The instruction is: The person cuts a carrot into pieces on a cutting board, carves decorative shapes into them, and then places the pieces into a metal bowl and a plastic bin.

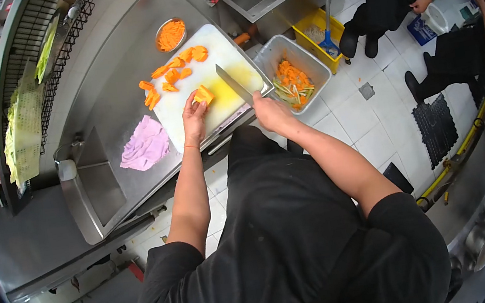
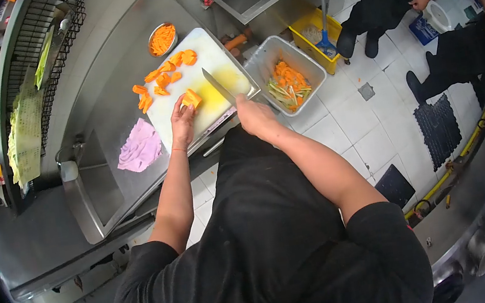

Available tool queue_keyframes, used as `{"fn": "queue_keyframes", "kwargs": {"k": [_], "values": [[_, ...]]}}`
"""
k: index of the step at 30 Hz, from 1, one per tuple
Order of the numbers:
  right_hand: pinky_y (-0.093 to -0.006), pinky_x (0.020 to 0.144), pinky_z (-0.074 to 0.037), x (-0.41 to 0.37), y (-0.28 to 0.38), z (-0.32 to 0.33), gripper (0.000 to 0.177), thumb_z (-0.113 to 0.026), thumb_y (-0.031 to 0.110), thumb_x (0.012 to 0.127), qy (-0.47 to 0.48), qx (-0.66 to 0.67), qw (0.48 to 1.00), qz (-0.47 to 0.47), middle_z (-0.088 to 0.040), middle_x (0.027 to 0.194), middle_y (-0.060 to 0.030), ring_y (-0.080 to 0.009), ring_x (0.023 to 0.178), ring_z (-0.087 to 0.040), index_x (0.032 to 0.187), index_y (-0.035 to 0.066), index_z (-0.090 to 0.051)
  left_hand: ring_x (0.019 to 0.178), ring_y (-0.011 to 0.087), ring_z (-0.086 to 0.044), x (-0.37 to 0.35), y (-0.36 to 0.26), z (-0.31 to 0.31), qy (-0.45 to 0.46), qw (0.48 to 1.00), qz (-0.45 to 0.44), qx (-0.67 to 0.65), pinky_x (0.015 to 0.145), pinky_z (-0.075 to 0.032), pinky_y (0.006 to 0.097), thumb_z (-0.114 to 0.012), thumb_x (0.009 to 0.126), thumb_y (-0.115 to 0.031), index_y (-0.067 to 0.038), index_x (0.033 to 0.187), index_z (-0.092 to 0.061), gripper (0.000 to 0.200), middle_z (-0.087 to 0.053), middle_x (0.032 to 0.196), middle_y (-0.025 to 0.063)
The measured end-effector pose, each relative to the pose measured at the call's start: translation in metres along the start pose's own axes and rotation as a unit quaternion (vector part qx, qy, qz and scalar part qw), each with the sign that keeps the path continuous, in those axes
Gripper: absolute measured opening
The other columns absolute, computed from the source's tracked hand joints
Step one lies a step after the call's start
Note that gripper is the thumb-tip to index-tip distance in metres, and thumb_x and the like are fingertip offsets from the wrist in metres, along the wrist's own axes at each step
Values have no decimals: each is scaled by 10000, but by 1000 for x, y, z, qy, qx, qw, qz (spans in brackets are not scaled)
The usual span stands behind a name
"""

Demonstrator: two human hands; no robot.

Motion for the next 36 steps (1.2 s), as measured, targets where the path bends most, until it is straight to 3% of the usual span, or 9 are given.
{"fn": "queue_keyframes", "kwargs": {"k": [5, 11, 13, 16, 26, 29, 31, 36], "values": [[-590, 928, -550, 6, -10, -8, 289, -542, -32, 949, 13, 7, 1000, -10, -739, 1059, -347, -500, 1076, -726, 1233, -79, -517, 1105, 141, -647, 0, -1, -9, 14, 1000, -6, 0, 1027, -512, 308, -668, 1047, 6, -84, 1584, -539, 559, -701, 1230, 51], [-601, 922, -546, 8, -7, -1, 251, -536, 27, 1000, 25, -4, 1000, 0, -737, 1084, -348, -507, 1079, -720, 1235, -59, -516, 1104, 124, -646, 1, -1, -10, -7, 994, -49, 94, 1015, -533, 278, -667, 1025, 57, -71, 1575, -558, 576, -686, 1190, 37], [-604, 915, -545, 8, -3, 3, 242, -539, 61, 1023, 37, -25, 999, 7, -738, 1082, -348, -509, 1079, -719, 1235, -53, -515, 1128, 127, -655, 0, -3, -12, -6, 990, -38, 135, 1022, -537, 280, -671, 1020, 63, -70, 1576, -556, 583, -687, 1243, 47], [-628, 917, -527, 9, -5, 2, 289, -518, 205, 1098, 45, -24, 999, -16, -744, 1066, -342, -518, 1085, -711, 1250, -41, -511, 1172, 138, -664, -1, -5, -16, 10, 995, -38, 94, 1032, -543, 289, -676, 1017, 60, -67, 1579, -547, 591, -688, 1297, 70], [-639, 959, -511, 12, -9, -3, 329, -505, 239, 1116, 48, -24, 998, -31, -723, 1130, -360, -545, 1104, -686, 1273, -50, -511, 1201, 162, -679, -6, -3, -24, 28, 993, -48, 105, 1036, -560, 322, -711, 946, 114, -54, 1614, -454, 735, -685, 1372, 115], [-638, 899, -527, 15, -11, -6, 370, -527, 240, 1102, 11, -17, 1000, 14, -715, 1014, -389, -579, 1008, -688, 1264, -91, -495, 1218, 192, -662, -4, 6, -22, 14, 995, -27, 93, 1027, -570, 337, -795, 909, 38, -48, 1576, -476, 744, -626, 1430, 124], [-639, 910, -526, 12, -8, -4, 362, -523, 243, 1105, 11, -24, 1000, 8, -716, 1024, -391, -576, 1015, -690, 1260, -83, -499, 1238, 223, -632, -11, -12, -22, -52, 934, -116, 335, 1010, -575, 341, -882, 856, -79, -51, 1522, -517, 760, -552, 1449, 133], [-638, 926, -528, 9, 3, -5, 329, -518, 185, 1081, 33, -62, 998, -3, -723, 1037, -385, -565, 1026, -700, 1275, -81, -507, 1288, 272, -583, -14, -15, -32, -28, 915, -134, 379, 1000, -571, 360, -923, 817, -196, -47, 1451, -551, 750, -503, 1437, 144]]}}
Point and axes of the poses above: each hand's wrist, its own x-axis towards the middle knuckle, its own z-axis out of the back of the hand, y = z × x, the point moved 9 cm from there along x, towards the middle knuckle
